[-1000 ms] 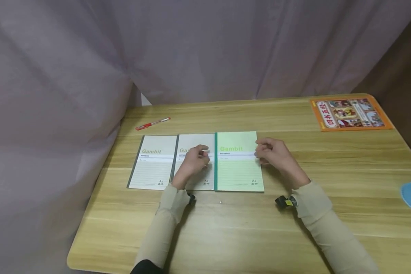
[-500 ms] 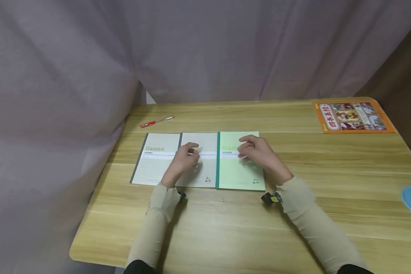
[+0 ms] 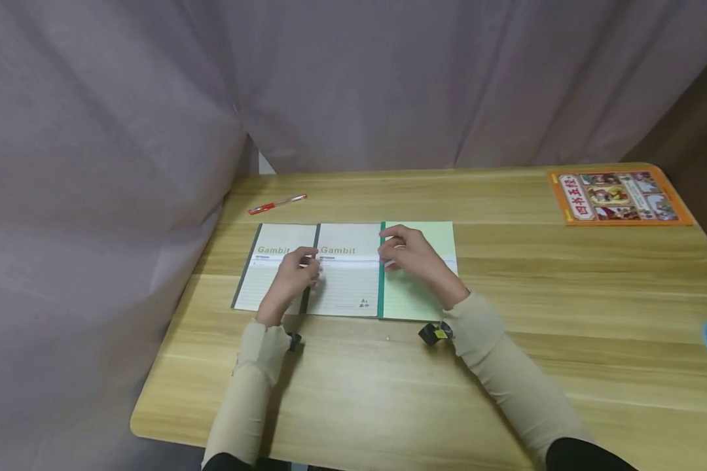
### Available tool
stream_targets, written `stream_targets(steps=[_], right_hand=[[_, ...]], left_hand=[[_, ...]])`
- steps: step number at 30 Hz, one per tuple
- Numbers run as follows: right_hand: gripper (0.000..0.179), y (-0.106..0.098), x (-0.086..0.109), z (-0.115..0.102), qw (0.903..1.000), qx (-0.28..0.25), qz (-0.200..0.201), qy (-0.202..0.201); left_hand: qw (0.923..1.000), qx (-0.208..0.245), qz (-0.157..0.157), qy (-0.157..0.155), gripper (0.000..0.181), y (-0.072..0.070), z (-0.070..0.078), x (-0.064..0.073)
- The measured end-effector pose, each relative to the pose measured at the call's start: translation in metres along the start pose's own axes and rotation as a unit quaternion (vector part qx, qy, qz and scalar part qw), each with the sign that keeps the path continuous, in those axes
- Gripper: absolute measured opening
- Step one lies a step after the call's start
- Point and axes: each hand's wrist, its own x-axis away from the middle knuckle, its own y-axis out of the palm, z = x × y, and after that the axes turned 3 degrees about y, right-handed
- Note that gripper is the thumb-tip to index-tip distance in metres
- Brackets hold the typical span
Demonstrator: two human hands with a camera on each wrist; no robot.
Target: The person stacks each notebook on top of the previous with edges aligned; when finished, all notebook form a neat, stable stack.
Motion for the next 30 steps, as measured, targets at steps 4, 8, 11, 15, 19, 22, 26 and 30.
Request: stream_targets(steps=[4,8,11,15,19,22,26,30], right_hand=[[0.046,0.017,-0.006,-0.004,0.9999,-0.012,0.002,0.007],[0.048,0.032,-0.011,-0.006,0.9993,-0.023,0.006,0.027],[0.048,0.041,-0.014,-0.006,0.9992,-0.020,0.002,0.036],[0.048,0.053,-0.017,-0.007,0.9994,-0.006,-0.008,0.032],[0.049,0.067,-0.022,-0.011,0.9994,-0.003,-0.023,0.027],[0.050,0.078,-0.025,-0.013,0.9991,-0.001,-0.032,0.026],[0.048,0.090,-0.031,-0.014,0.9986,0.005,-0.041,0.033],[0.049,0.098,-0.035,-0.015,0.9979,0.006,-0.046,0.045]], left_hand=[[0.9997,0.001,0.010,-0.021,0.042,-0.015,-0.009,0.000],[0.9993,0.009,0.015,-0.033,0.042,-0.032,-0.017,0.001],[0.9992,0.016,0.026,-0.023,0.041,-0.046,-0.021,0.004],[0.9989,0.023,0.039,-0.008,0.040,-0.064,-0.026,0.007],[0.9985,0.014,0.053,-0.003,0.041,-0.082,-0.029,0.010],[0.9980,0.008,0.062,-0.010,0.043,-0.092,-0.033,0.011],[0.9967,-0.009,0.075,-0.031,0.045,-0.099,-0.039,0.012],[0.9930,-0.061,0.088,-0.051,0.048,-0.104,-0.044,0.009]])
